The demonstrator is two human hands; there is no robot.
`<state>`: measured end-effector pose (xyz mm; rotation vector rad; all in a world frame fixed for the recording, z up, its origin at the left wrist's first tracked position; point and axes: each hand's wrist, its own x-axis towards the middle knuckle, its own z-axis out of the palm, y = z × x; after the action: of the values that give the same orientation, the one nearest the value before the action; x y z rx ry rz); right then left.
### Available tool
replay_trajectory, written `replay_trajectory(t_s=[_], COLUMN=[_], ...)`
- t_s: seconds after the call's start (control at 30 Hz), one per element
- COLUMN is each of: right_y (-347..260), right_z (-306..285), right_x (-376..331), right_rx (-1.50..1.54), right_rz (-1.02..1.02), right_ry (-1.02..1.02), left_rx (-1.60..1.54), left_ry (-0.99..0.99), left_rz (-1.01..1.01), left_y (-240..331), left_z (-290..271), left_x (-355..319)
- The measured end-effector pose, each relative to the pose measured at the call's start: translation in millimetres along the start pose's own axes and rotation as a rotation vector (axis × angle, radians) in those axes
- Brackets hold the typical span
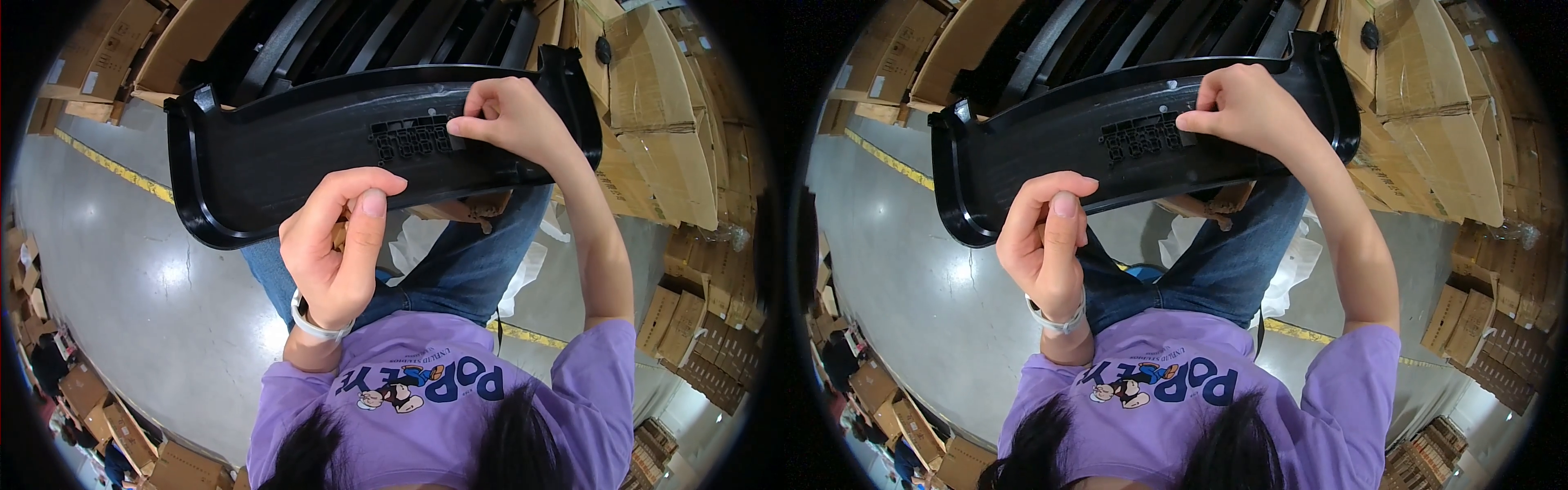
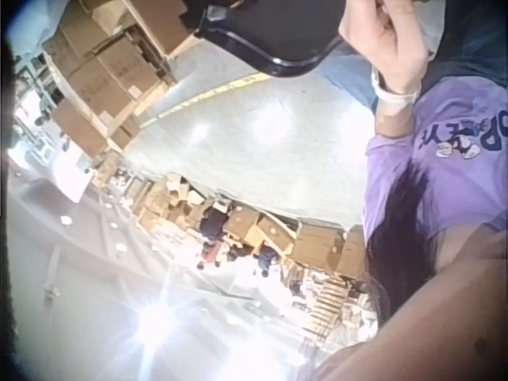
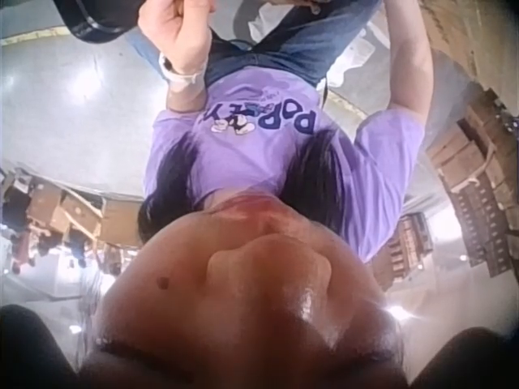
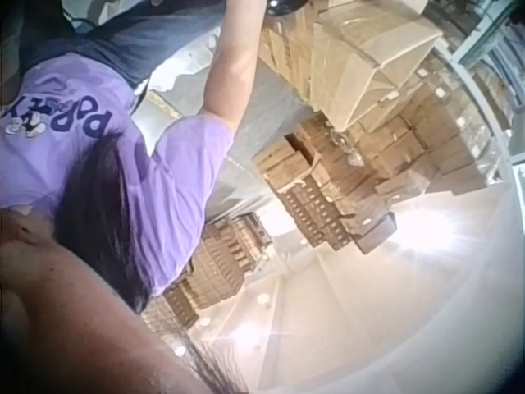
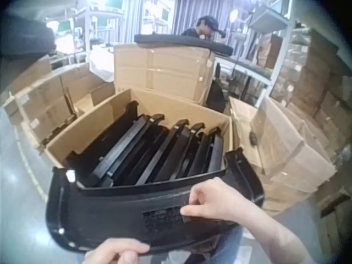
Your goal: Removing plastic components from packaging and attaching small adhesive strips to them.
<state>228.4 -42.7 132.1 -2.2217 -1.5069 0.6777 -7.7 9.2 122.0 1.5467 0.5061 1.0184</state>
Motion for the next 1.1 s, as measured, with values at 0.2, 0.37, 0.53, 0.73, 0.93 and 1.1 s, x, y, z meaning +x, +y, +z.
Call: replay_trajectory(t_s=[0.2,0.37,0.53,0.73,0.93,1.1], right_y=[2.1,0.1,-16.9,-19.8,-48.9,-89.6], right_z=[3.4,-14.4,-39.1,-8.3,-74.4,-168.4], right_x=[8.3,8.7,-20.6,-74.8,-75.9,-42.3], right_rx=[-0.094,-0.138,0.013,-0.718,-0.881,-1.085], right_rz=[0.063,-0.011,-0.222,-0.581,-0.577,-0.530], right_ry=[-0.005,-0.129,-0.057,0.053,0.156,0.330], left_rx=[0.054,0.106,-0.041,-0.462,-0.674,-0.682], left_ry=[-0.007,0.023,-0.010,-0.624,-0.920,-0.900], left_rz=[0.011,0.019,-0.040,-0.109,-0.013,0.009], left_y=[-0.7,2.2,18.8,30.3,39.4,27.2], left_z=[3.3,9.0,-7.2,-7.6,10.6,18.7], left_x=[0.6,5.0,3.3,-7.3,-15.4,-8.1])
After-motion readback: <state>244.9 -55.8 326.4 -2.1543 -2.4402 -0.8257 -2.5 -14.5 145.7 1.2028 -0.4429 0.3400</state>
